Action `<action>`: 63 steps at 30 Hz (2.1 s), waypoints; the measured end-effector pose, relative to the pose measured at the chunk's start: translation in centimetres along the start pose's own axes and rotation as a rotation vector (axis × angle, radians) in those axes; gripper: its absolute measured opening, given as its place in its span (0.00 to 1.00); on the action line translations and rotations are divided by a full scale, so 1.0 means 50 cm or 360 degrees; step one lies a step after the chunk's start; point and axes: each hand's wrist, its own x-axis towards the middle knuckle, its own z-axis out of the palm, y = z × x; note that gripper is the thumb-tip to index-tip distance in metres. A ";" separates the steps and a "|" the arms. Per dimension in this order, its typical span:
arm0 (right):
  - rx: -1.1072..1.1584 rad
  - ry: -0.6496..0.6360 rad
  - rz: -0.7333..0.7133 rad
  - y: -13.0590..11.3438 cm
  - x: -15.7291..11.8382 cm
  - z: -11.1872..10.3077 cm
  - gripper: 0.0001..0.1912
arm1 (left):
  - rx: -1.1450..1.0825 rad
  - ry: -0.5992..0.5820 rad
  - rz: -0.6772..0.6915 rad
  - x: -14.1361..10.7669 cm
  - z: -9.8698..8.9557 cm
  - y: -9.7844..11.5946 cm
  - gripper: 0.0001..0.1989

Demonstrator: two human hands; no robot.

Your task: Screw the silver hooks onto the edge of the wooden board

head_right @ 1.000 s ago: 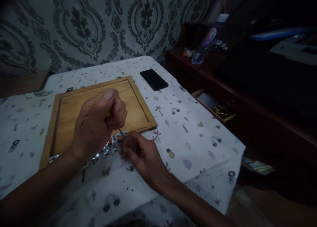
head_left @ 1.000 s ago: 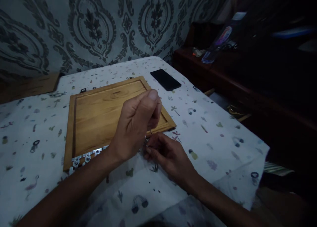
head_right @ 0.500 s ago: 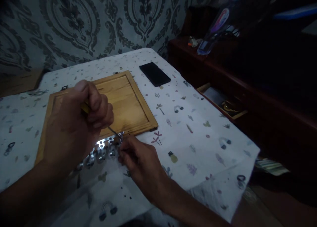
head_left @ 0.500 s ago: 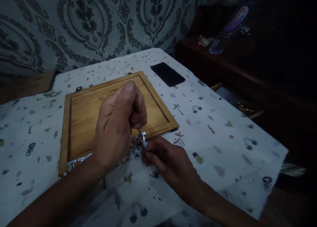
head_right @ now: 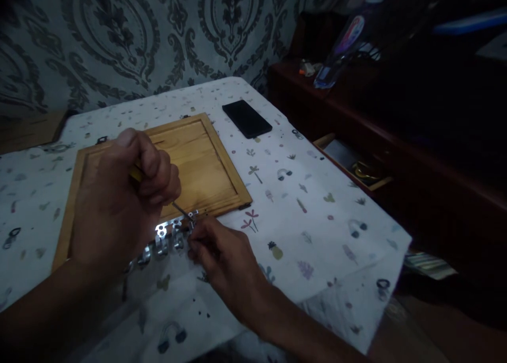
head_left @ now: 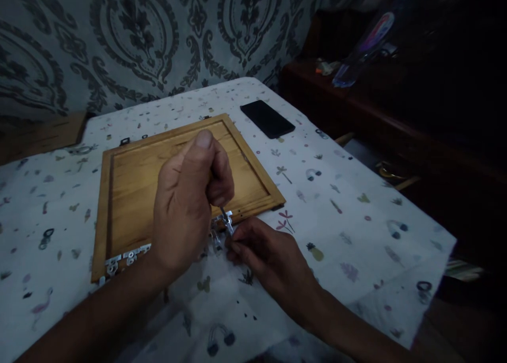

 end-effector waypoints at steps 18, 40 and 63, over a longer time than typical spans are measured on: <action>0.0092 0.0021 -0.0016 -0.012 0.002 0.002 0.03 | 0.0013 -0.0411 0.0115 0.007 0.003 -0.030 0.21; 0.0134 0.0034 0.0051 -0.003 0.003 0.004 0.02 | 0.0101 -0.0135 0.0189 -0.010 0.003 0.019 0.18; 0.0072 0.0029 -0.0058 -0.005 0.001 0.001 0.04 | 0.0085 -0.0358 0.0263 0.006 0.003 -0.033 0.20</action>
